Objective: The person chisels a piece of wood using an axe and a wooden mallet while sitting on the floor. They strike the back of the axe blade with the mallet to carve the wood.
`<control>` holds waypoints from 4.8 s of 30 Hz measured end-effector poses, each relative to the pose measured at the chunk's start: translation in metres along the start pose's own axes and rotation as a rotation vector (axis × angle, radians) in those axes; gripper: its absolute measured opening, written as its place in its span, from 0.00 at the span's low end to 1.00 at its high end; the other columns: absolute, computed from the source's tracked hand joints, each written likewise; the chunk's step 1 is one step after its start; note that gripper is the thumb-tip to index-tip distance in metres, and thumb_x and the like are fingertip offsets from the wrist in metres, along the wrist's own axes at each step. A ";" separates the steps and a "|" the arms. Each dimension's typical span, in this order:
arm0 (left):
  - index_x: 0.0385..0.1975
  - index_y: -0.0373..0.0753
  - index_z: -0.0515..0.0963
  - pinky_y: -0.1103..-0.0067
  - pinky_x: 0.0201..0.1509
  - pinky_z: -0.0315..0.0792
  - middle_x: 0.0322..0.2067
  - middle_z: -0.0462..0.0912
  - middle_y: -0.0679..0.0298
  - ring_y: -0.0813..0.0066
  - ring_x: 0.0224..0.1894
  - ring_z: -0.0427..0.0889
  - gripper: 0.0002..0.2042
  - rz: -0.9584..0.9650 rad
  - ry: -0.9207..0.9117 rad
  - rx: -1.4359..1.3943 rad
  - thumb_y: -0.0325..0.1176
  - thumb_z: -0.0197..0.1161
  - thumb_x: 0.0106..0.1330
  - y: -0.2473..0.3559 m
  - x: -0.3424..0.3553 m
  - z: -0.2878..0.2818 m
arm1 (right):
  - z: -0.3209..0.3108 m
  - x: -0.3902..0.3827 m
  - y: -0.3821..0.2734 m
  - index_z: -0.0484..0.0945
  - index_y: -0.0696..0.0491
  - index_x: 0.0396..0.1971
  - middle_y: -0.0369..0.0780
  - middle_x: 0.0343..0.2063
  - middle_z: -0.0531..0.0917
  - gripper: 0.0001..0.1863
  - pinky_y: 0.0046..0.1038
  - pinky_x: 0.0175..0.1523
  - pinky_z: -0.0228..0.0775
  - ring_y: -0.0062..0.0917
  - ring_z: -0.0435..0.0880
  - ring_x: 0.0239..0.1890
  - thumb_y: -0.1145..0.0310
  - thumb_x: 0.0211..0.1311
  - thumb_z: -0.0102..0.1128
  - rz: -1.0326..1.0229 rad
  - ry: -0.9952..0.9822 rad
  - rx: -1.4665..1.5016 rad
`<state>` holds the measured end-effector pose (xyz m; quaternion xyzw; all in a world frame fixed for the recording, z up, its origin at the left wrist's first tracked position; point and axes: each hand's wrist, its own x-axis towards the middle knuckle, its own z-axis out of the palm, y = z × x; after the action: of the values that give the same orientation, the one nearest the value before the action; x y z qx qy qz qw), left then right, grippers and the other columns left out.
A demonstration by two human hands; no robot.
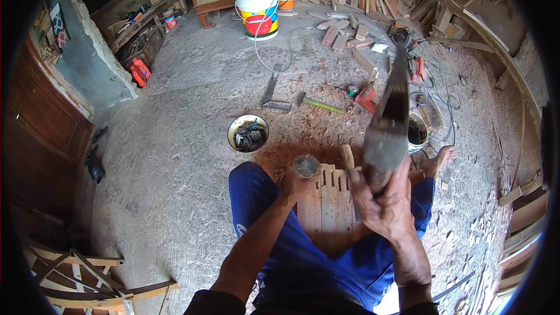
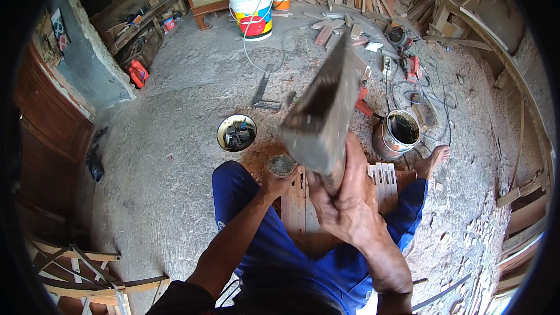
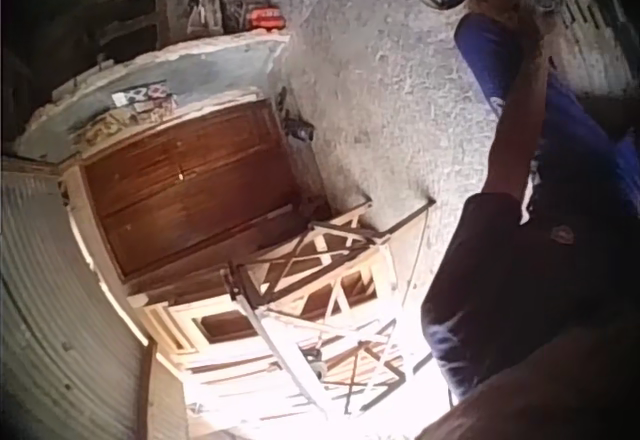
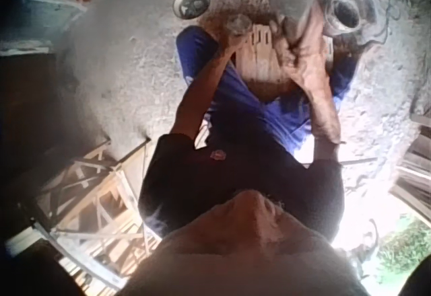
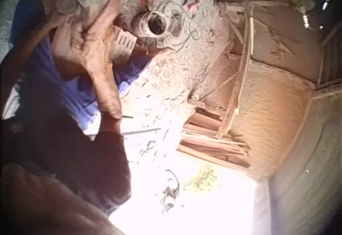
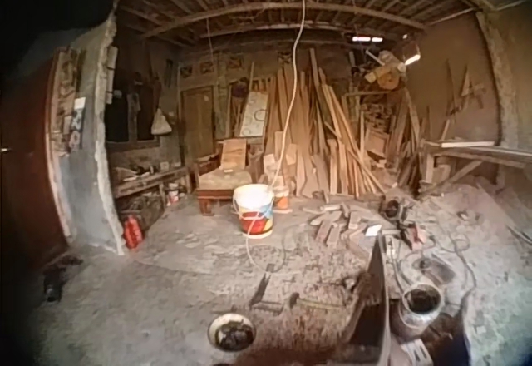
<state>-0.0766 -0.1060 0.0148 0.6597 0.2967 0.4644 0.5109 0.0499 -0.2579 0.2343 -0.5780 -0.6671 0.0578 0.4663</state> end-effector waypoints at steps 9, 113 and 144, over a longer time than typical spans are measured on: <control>0.35 0.39 0.79 0.75 0.40 0.76 0.30 0.84 0.64 0.76 0.34 0.83 0.11 0.098 0.037 -0.029 0.28 0.74 0.56 0.025 -0.008 0.010 | 0.018 -0.038 0.033 0.69 0.60 0.56 0.53 0.21 0.81 0.25 0.41 0.28 0.76 0.43 0.84 0.22 0.62 0.64 0.62 0.284 -0.335 -0.082; 0.40 0.36 0.80 0.78 0.43 0.79 0.36 0.86 0.60 0.75 0.37 0.85 0.12 0.174 0.259 0.017 0.25 0.72 0.57 -0.021 0.033 0.022 | 0.022 0.019 0.107 0.64 0.56 0.63 0.54 0.28 0.84 0.32 0.45 0.39 0.77 0.48 0.87 0.32 0.74 0.57 0.61 0.574 -0.604 -0.005; 0.28 0.37 0.78 0.76 0.32 0.75 0.27 0.83 0.66 0.78 0.28 0.81 0.11 0.020 0.124 -0.016 0.32 0.76 0.58 0.025 0.097 0.019 | 0.038 -0.112 0.092 0.65 0.56 0.65 0.33 0.22 0.78 0.33 0.21 0.22 0.68 0.16 0.74 0.18 0.79 0.59 0.64 1.088 -0.123 0.626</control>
<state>-0.0235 -0.0369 0.0676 0.6287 0.3173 0.5117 0.4921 0.0780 -0.3032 0.0943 -0.6665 -0.2547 0.5124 0.4778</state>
